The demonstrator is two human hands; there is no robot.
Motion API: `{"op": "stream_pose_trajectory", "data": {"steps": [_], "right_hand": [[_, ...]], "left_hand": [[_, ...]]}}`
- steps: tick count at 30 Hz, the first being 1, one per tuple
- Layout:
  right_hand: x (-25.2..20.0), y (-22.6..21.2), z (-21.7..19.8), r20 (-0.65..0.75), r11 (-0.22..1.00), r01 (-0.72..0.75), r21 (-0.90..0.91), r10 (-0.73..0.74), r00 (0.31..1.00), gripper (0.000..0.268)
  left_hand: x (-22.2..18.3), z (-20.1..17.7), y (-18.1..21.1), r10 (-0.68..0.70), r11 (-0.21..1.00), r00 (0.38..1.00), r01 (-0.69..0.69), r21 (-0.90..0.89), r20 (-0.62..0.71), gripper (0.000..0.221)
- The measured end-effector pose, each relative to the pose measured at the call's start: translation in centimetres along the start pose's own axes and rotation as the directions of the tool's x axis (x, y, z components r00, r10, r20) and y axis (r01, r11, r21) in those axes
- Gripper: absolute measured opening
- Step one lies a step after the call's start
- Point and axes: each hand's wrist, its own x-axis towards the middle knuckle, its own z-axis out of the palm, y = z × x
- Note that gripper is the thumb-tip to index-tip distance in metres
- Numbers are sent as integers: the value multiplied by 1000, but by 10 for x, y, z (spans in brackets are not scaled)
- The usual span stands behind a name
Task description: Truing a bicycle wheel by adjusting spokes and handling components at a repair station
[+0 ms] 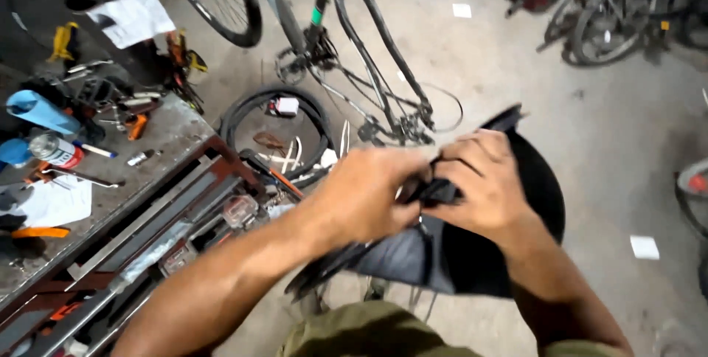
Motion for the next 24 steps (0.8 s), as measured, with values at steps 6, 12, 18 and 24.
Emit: {"op": "stream_pose_trajectory", "data": {"steps": [6,12,18,24], "right_hand": [[-10,11,16,-201,1000,25,3,-24,979,45],[-13,22,3,-173,990,41,136,-17,985,52],[-19,42,-4,-171,979,3,201,32,985,55],[-22,55,-7,-173,979,-12,204,48,984,55]], "left_hand": [[7,6,6,37,996,986,-50,-74,-163,43],[-28,-4,19,164,947,955,-223,-230,-247,48],[-110,-1,2,81,989,979,-103,-110,-187,46],[-164,23,-20,76,993,955,-97,-62,-288,26]]}}
